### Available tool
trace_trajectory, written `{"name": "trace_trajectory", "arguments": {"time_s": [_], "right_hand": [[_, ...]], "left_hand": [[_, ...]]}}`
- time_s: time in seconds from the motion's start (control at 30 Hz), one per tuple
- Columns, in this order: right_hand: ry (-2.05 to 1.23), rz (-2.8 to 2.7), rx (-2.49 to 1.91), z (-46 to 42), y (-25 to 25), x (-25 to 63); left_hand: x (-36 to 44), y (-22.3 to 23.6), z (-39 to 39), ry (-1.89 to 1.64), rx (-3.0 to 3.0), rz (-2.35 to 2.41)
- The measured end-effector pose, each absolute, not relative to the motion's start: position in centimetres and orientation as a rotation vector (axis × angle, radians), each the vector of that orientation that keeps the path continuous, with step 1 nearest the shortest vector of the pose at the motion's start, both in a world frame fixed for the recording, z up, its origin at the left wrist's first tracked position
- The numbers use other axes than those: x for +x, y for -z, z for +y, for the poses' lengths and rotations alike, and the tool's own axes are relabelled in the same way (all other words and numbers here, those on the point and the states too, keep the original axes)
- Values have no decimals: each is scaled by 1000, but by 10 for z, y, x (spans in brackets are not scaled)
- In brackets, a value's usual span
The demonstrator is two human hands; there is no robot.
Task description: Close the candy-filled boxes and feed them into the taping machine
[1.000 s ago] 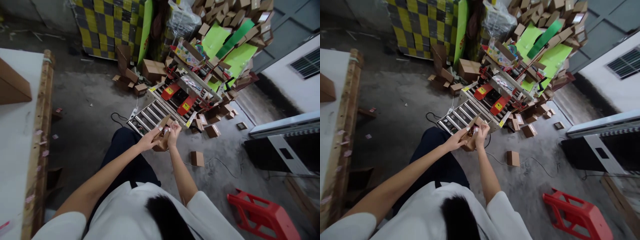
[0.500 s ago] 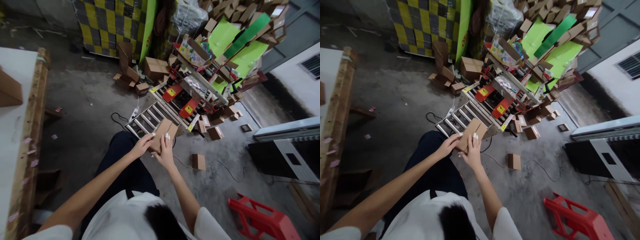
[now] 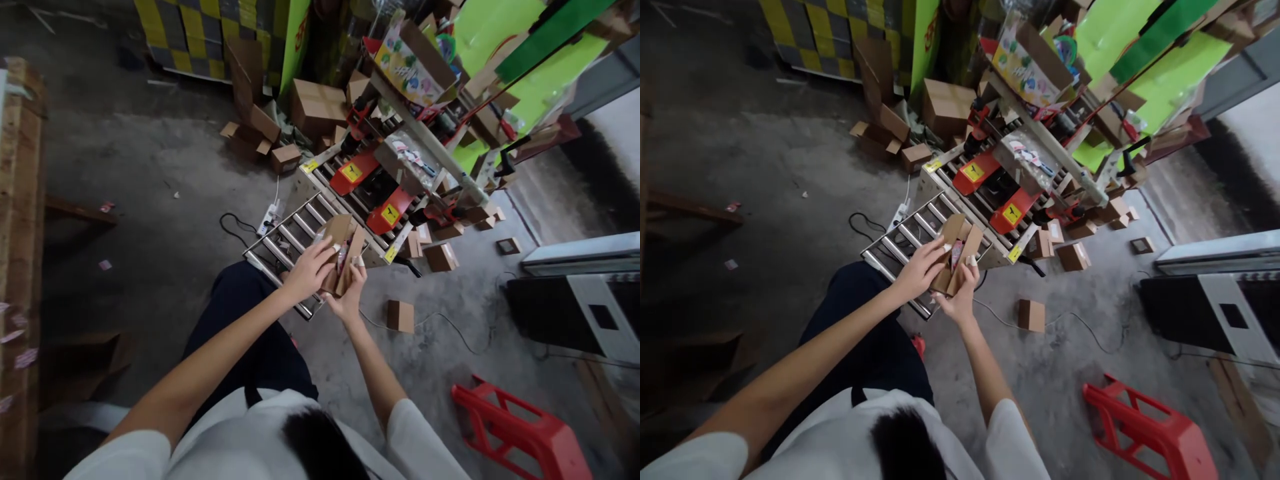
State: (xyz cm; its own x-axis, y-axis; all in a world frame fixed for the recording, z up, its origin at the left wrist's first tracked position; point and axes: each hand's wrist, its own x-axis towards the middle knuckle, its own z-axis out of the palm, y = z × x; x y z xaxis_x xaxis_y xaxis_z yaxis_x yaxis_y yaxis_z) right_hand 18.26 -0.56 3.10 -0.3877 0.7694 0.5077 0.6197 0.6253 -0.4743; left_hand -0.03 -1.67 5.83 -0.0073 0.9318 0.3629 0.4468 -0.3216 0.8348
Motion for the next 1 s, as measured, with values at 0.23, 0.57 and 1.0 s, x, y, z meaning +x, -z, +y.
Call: {"name": "trace_trajectory", "arguments": {"time_s": [0.23, 0.57, 1.0], "right_hand": [[-297, -2384, -1095, -5, -42, 184], [-153, -2545, -1307, 30, -52, 174], [-26, -2296, -1495, 165, -55, 131]], "left_hand": [[6, -37, 1, -1095, 1717, 1393], [-5, -3, -19, -1409, 911, 1336], [-135, -40, -167, -1509, 916, 1897]]}}
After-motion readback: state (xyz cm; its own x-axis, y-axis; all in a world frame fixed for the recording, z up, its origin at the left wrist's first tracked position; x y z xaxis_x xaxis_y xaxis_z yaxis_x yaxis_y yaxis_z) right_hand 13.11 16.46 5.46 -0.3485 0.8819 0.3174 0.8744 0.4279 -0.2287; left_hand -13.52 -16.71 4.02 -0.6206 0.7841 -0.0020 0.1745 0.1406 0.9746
